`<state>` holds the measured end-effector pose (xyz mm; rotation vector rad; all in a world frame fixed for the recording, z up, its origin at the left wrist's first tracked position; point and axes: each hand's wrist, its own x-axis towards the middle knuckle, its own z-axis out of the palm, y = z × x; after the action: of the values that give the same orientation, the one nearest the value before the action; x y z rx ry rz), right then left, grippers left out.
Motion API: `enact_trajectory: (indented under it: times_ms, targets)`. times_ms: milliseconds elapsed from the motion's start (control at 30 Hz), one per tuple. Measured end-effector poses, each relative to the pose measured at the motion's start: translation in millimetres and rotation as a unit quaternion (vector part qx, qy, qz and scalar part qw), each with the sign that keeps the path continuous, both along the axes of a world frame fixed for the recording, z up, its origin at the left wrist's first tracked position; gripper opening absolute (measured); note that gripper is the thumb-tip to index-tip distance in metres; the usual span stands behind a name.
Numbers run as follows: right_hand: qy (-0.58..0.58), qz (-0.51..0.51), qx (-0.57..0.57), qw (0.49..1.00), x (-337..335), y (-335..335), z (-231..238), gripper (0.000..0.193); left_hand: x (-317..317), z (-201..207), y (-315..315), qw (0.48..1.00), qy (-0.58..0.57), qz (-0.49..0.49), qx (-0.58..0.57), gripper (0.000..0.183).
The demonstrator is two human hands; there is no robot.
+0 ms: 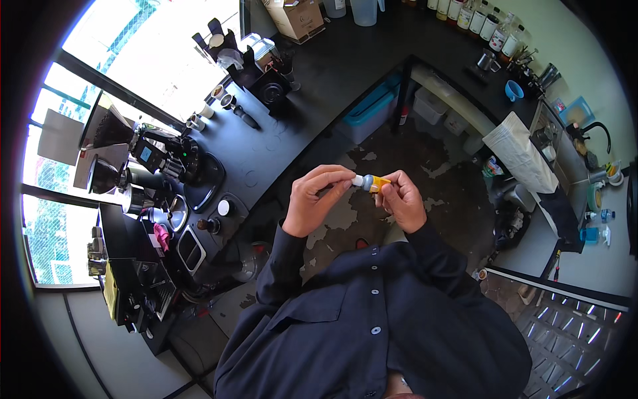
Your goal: Cleaning and organizing tools at a coffee shop espresso bar, including handling small dropper bottles and coffee machine parts.
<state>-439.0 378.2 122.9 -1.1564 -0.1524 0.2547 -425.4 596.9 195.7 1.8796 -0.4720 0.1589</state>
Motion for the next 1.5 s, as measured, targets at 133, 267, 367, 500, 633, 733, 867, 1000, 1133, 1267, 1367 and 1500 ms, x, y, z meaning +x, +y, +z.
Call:
enact_trajectory:
  times_ms: [133, 267, 367, 500, 633, 733, 867, 1000, 1133, 1267, 1367, 1500]
  targets:
    - [-0.07, -0.12, -0.019, 0.99, -9, 12, 11, 0.031, -1, -7, -6, 0.984, 0.128, 0.042, -0.115, 0.014]
    - [-0.149, -0.164, -0.108, 0.969, -11, 4, 10, 0.028, 6, -1, -9, 0.992, 0.114, -0.002, -0.063, 0.012]
    - [-0.096, -0.127, -0.106, 0.982, -13, -12, 14, 0.026, 14, 5, -19, 0.996, 0.072, -0.041, -0.041, 0.012]
    - [-0.006, -0.05, -0.088, 0.995, -11, -35, 23, 0.028, 24, 8, -38, 0.997, 0.013, -0.079, -0.006, 0.012]
    - [-0.079, -0.141, -0.124, 0.979, -9, -43, 34, 0.033, 38, 1, -65, 0.992, 0.089, -0.086, -0.02, 0.012]
    - [-0.054, -0.095, -0.149, 0.983, -2, -75, 22, 0.047, 48, -5, -83, 0.988, 0.077, -0.133, 0.007, 0.012]
    - [0.135, 0.065, -0.029, 0.988, 12, -123, 15, 0.058, 65, -3, -121, 0.985, 0.055, -0.16, 0.024, 0.012]
    - [0.095, -0.021, -0.019, 0.995, 28, -149, 16, 0.058, 91, -13, -161, 0.98, 0.117, -0.16, -0.015, 0.016]
    - [0.044, -0.075, -0.042, 0.995, 45, -195, 17, 0.059, 115, 7, -221, 0.976, 0.002, -0.213, 0.044, 0.022]
    - [0.022, -0.064, -0.051, 0.996, 56, -261, 22, 0.061, 142, 20, -286, 0.954, -0.07, -0.277, 0.092, 0.025]
    - [0.08, -0.013, -0.012, 0.997, 56, -319, 38, 0.065, 155, 34, -338, 0.939, -0.114, -0.305, 0.113, 0.026]
    - [0.142, 0.026, 0.072, 0.987, 50, -377, 42, 0.069, 165, 40, -404, 0.915, -0.144, -0.362, 0.11, 0.025]
